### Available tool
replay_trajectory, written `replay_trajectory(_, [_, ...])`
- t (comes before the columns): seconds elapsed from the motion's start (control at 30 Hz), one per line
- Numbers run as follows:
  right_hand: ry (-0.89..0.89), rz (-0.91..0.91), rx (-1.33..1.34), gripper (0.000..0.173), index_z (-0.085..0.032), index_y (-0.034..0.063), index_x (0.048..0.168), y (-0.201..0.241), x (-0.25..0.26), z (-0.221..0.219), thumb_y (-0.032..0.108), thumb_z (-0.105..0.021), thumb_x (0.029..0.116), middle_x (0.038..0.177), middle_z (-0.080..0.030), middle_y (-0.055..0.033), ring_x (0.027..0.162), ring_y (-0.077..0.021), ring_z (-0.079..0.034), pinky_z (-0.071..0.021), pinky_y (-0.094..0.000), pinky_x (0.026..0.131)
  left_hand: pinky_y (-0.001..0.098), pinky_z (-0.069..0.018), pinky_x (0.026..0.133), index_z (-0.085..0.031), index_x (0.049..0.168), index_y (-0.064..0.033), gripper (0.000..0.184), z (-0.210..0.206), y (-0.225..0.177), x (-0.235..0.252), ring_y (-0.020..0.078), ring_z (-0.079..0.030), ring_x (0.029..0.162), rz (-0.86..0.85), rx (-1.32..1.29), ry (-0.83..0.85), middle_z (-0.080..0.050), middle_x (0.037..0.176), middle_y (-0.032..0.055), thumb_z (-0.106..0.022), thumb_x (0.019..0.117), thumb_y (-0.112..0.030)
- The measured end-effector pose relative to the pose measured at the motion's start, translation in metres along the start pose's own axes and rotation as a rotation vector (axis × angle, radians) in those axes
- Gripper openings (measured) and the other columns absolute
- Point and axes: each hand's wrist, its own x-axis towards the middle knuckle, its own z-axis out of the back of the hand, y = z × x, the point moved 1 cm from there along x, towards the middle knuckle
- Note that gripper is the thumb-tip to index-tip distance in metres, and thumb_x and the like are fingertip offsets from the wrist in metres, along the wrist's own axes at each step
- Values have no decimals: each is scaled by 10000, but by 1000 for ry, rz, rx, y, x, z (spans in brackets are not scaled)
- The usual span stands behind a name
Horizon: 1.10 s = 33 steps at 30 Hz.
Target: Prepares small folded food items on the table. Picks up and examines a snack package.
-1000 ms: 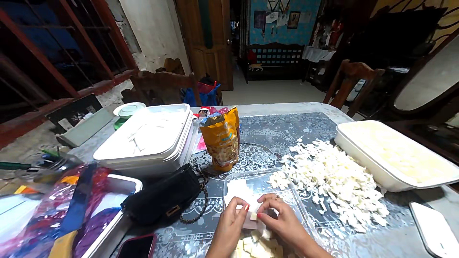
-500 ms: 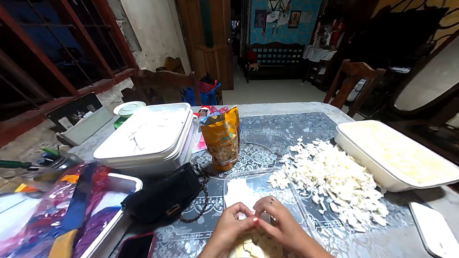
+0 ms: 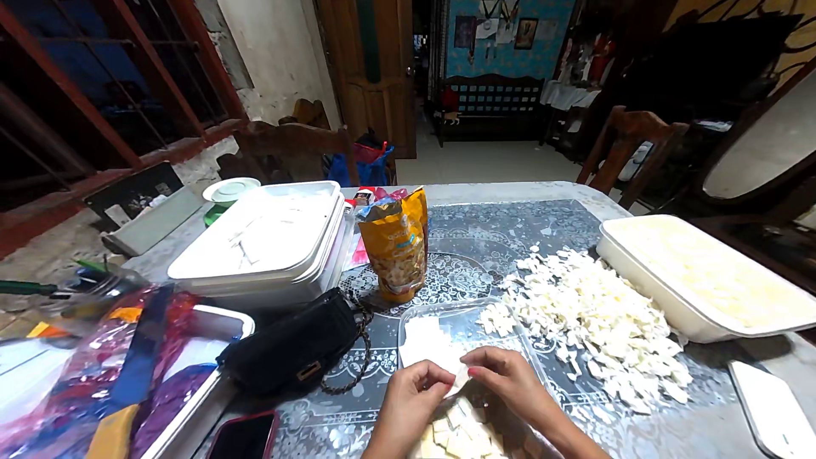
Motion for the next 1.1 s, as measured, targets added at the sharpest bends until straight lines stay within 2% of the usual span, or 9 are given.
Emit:
replay_trajectory(0.1, [-42,-13,-110,162,-703,-3,952,1,1,-2,156,-715,924,815,-685,-32,719,-48,-624,-521,-228,700,237,-594,747,-693,916,-9,177,2,-5,2,72,-710,772,97,-212,21,-747,862,21,-734,789,106])
replay_trajectory(0.23, [97,221,-143,162,-746,-43,939,6,-10,-16,113,-706,922,908,-729,-148,895,-225,-685,-540,-376,842,252,-600,692,-620,934,-23,243,-3,1,5,100,-700,721,105,-436,-84,-722,836,34,-696,778,147])
replay_trajectory(0.43, [-82,201,135,127,-720,39,922,0,-4,-12,147,-657,940,912,-699,27,913,3,-641,-527,-212,872,247,-599,699,-615,850,-90,215,-1,4,4,77,-699,723,61,-425,85,-729,827,-11,-685,792,106])
replay_trajectory(0.53, [-17,184,-110,187,-738,-9,954,3,-6,-9,159,-657,954,931,-722,-99,952,-185,-662,-517,-368,892,254,-602,698,-613,831,-86,218,3,1,5,91,-704,707,17,-418,42,-736,818,1,-689,783,112])
replay_trajectory(0.6, [24,361,-270,173,-750,-14,946,3,-10,-19,136,-663,948,922,-741,-140,961,-295,-690,-516,-473,903,258,-604,691,-609,845,-61,196,7,0,8,101,-702,694,18,-371,-31,-730,808,12,-681,789,112])
replay_trajectory(0.73, [-255,828,-732,134,-672,184,813,-3,-8,-32,220,-619,931,877,-741,24,968,-159,-682,-442,-375,956,270,-594,733,-683,949,-3,57,10,3,8,106,-693,759,-89,183,-18,-704,874,46,-657,899,-13])
replay_trajectory(0.83, [-541,727,-956,156,-653,166,753,2,-2,-5,194,-620,902,864,-740,-3,951,-198,-692,-453,-434,970,485,-585,848,-743,1045,13,221,9,12,5,327,-713,952,-347,667,73,-728,1018,174,-750,868,-120])
replay_trajectory(0.93, [-707,467,-1120,82,-682,34,768,3,8,37,57,-670,846,863,-729,-156,901,-375,-718,-511,-595,838,507,-568,873,-741,1092,-5,293,4,18,4,376,-681,1038,-384,841,150,-713,1082,181,-766,829,-132])
replay_trajectory(1.1, [-221,225,-828,79,-773,25,890,5,3,39,-2,-749,820,967,-736,-207,1002,-457,-681,-499,-643,887,454,-603,749,-754,891,-19,95,-3,32,6,330,-722,896,-546,912,32,-731,939,147,-675,849,-51])
